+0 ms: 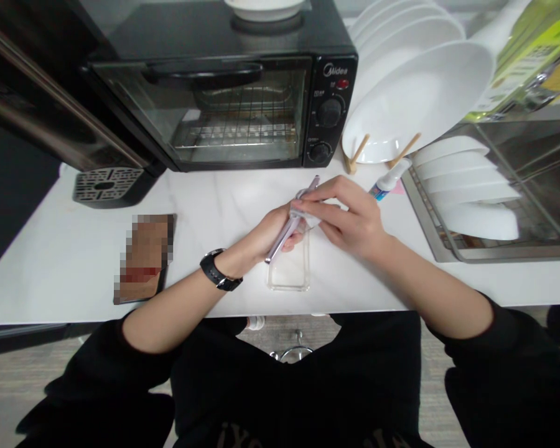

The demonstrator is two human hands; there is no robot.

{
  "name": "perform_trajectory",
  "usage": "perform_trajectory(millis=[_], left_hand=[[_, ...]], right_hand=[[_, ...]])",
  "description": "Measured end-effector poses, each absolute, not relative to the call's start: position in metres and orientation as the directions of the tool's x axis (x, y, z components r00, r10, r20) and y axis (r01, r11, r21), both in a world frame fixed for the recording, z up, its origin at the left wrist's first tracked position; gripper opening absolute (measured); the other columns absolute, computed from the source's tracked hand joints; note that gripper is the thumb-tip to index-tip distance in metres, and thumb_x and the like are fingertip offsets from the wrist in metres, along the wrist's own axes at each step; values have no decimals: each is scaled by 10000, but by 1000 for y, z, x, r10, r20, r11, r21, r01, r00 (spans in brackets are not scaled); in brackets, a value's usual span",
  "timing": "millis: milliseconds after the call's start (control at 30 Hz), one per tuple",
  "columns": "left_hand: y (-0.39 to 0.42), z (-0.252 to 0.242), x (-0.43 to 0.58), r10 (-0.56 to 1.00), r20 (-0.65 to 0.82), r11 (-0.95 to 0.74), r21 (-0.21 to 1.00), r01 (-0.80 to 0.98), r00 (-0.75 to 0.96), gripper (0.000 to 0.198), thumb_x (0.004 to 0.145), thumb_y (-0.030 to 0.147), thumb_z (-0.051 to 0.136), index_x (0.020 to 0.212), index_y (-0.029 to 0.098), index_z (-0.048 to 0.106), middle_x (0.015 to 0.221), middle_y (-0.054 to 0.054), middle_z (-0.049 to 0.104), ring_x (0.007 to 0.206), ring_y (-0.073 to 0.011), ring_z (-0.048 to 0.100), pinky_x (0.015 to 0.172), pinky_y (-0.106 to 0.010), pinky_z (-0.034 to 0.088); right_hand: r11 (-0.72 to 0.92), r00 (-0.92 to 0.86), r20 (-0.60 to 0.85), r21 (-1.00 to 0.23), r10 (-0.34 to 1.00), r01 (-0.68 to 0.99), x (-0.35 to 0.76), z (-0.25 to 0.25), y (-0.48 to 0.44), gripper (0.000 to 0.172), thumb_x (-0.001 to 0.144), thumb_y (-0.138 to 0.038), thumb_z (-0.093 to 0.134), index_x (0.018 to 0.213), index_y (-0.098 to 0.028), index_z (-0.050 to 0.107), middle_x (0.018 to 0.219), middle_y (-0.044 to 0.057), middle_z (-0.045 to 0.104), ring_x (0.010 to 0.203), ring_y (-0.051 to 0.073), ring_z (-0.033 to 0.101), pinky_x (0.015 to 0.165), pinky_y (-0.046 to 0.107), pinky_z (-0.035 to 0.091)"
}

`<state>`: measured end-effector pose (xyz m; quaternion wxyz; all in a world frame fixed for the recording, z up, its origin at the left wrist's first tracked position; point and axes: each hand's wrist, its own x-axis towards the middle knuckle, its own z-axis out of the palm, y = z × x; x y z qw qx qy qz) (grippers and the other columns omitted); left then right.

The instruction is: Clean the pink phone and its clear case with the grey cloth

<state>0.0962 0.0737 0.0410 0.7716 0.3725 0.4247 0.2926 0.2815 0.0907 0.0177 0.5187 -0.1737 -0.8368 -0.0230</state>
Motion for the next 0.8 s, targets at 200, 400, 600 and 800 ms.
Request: perform_trajectory(millis=[200,400,600,800], left_hand=[[75,46,98,741,-477,583,806,-101,474,391,1159,478,403,1027,184,624,746,16,612,336,-25,380,344,-176,200],[75,41,99,768,-453,563,815,-139,453,460,1160,419,408,805,184,581,602,30,517,365,-46,356,367,-195,216],[68,54,101,872,-387,424,903,-66,302,265,1099,212,530,890,160,685,782,-6,696,738,-93,650,754,-187,533],[65,59,102,867,-400,417,909,6,298,207,1074,252,540,948,178,687,747,-1,693,772,-135,659,775,-224,534]], right_hand=[[891,-330,884,-179,331,416,301,19,110,503,1046,-135,504,1416,-399,718,1114,33,757,1000,210,727,785,389,626],[933,-384,887,-124,257,338,279,20,87,378,1052,-153,592,1354,-324,741,1095,43,776,999,199,755,800,366,648],[979,-479,858,-118,184,164,250,19,52,222,1021,-153,727,1236,-208,736,1028,21,805,912,161,746,775,320,676],[973,-533,814,-195,232,125,248,19,43,224,1010,-156,753,1229,-187,720,1052,25,824,946,164,777,824,328,709]])
